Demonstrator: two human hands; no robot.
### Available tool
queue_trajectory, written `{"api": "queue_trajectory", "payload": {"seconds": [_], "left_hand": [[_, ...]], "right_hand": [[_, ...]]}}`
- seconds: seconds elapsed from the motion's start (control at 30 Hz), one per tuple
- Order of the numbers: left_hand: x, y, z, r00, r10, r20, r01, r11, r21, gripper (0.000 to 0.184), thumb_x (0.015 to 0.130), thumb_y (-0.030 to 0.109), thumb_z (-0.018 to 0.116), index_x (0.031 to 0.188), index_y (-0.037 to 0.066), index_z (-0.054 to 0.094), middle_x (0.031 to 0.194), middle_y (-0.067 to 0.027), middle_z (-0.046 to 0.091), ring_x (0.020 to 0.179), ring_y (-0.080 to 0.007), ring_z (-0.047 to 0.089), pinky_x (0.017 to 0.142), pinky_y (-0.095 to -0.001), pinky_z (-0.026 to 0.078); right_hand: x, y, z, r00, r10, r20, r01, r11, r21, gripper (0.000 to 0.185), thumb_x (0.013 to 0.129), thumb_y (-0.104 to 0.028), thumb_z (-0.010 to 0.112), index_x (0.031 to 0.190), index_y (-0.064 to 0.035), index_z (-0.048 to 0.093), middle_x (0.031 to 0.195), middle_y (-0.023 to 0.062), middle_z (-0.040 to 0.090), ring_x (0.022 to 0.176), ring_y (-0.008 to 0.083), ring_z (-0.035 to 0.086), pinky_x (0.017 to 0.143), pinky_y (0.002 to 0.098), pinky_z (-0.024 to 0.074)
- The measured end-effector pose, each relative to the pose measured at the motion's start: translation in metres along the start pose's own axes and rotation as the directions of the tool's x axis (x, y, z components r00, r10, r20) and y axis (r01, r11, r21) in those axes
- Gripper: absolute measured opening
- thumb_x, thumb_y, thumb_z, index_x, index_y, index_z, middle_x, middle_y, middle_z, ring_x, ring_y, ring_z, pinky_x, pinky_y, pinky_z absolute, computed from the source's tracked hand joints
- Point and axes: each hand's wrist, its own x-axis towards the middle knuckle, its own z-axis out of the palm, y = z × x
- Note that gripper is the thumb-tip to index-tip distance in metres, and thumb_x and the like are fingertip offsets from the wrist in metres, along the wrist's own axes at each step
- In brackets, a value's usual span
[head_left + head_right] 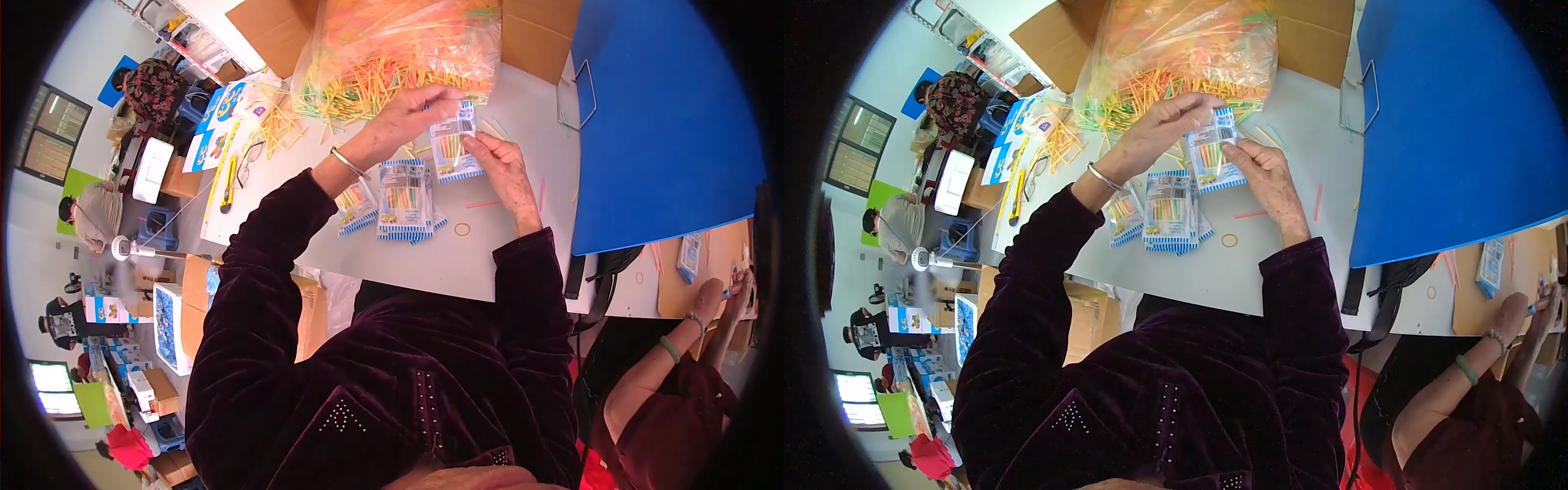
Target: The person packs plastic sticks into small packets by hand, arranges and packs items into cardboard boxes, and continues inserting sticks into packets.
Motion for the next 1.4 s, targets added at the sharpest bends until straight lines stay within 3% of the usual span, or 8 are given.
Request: {"api": "queue_trajectory", "payload": {"seconds": [0.17, 0.37, 0.6, 0.77, 1.0, 1.2, 1.3, 1.4], "left_hand": [[-0.001, -0.012, 0.0, 0.999, 0.032, -0.016, -0.032, 0.999, -0.012, 0.034, 0.084, 0.01, 0.06, 0.116, 0.002, 0.051, 0.107, -0.0042, 0.058, 0.1, -0.0101, 0.052, 0.086, -0.0233, 0.042], [-0.003, -0.007, 0.006, 0.999, 0.049, -0.004, -0.049, 0.999, 0.01, 0.037, 0.081, 0.006, 0.063, 0.114, 0.001, 0.048, 0.107, -0.0061, 0.058, 0.098, -0.0114, 0.053, 0.086, -0.0244, 0.043], [-0.002, 0.0, 0.006, 1.0, 0.016, 0.011, -0.017, 0.999, 0.031, 0.036, 0.08, 0.005, 0.064, 0.112, 0.002, 0.048, 0.103, -0.0046, 0.057, 0.097, -0.0094, 0.053, 0.083, -0.0242, 0.044], [-0.007, -0.002, 0.008, 0.998, 0.016, 0.058, -0.018, 0.999, 0.033, 0.037, 0.079, 0.006, 0.065, 0.112, 0.002, 0.049, 0.104, -0.0039, 0.057, 0.096, -0.0095, 0.053, 0.083, -0.0239, 0.044], [-0.012, 0.004, 0.005, 0.994, -0.079, 0.07, 0.079, 0.997, 0.005, 0.033, 0.079, 0.009, 0.064, 0.109, 0.003, 0.051, 0.098, -0.0025, 0.058, 0.093, -0.0091, 0.052, 0.082, -0.0244, 0.042], [-0.016, 0.005, 0.004, 0.998, -0.009, 0.059, 0.006, 0.999, 0.038, 0.029, 0.078, 0.006, 0.062, 0.105, 0.003, 0.054, 0.095, 0.0007, 0.058, 0.088, -0.0069, 0.052, 0.079, -0.0224, 0.042], [-0.028, 0.016, -0.012, 0.993, -0.067, 0.099, 0.07, 0.997, -0.025, 0.028, 0.079, 0.007, 0.062, 0.105, 0.003, 0.053, 0.093, 0.0014, 0.058, 0.086, -0.0061, 0.052, 0.078, -0.0217, 0.042], [-0.044, 0.003, -0.037, 0.964, -0.15, 0.219, 0.139, 0.988, 0.065, 0.027, 0.08, 0.011, 0.062, 0.105, 0.005, 0.054, 0.095, 0.0017, 0.058, 0.087, -0.0064, 0.053, 0.078, -0.0222, 0.043]], "right_hand": [[0.001, -0.003, 0.004, 1.0, -0.003, -0.031, 0.008, 0.984, 0.178, 0.027, 0.087, -0.018, 0.059, 0.104, 0.0031, 0.062, 0.085, -0.001, 0.063, 0.078, 0.0033, 0.052, 0.072, 0.0189, 0.0415], [0.001, 0.002, -0.002, 0.991, 0.064, 0.114, -0.085, 0.978, 0.19, 0.023, 0.085, -0.016, 0.06, 0.103, 0.0, 0.063, 0.087, 0.0006, 0.064, 0.078, 0.004, 0.054, 0.073, 0.0204, 0.0426], [-0.002, -0.006, 0.004, 0.999, 0.026, 0.044, -0.036, 0.969, 0.245, 0.021, 0.084, -0.017, 0.062, 0.097, -0.0008, 0.065, 0.084, 0.0013, 0.065, 0.074, 0.0048, 0.056, 0.07, 0.0216, 0.0438], [-0.003, 0.002, -0.001, 0.993, 0.083, 0.085, -0.088, 0.995, 0.054, 0.021, 0.082, -0.021, 0.064, 0.091, -0.002, 0.068, 0.076, -0.0008, 0.064, 0.067, 0.0034, 0.054, 0.064, 0.0202, 0.0429], [-0.006, -0.009, 0.006, 0.985, 0.105, 0.137, -0.115, 0.992, 0.061, 0.022, 0.082, -0.021, 0.065, 0.091, -0.0015, 0.068, 0.078, 0.0, 0.064, 0.069, 0.0043, 0.054, 0.066, 0.0206, 0.0421], [-0.005, -0.007, 0.001, 0.977, 0.136, 0.164, -0.139, 0.99, 0.008, 0.026, 0.08, -0.022, 0.067, 0.095, -0.0002, 0.067, 0.081, 0.0004, 0.065, 0.072, 0.0052, 0.055, 0.066, 0.0211, 0.0434], [-0.002, -0.003, -0.012, 1.0, -0.004, 0.027, 0.002, 0.995, 0.102, 0.028, 0.081, -0.022, 0.065, 0.097, 0.0011, 0.065, 0.084, -0.0011, 0.064, 0.075, 0.0048, 0.053, 0.069, 0.0218, 0.0417], [0.017, 0.029, -0.025, 0.97, -0.045, -0.237, 0.033, 0.998, -0.054, 0.028, 0.079, -0.023, 0.067, 0.098, -0.0018, 0.065, 0.081, 0.0022, 0.064, 0.073, 0.009, 0.055, 0.069, 0.0222, 0.0418]]}}
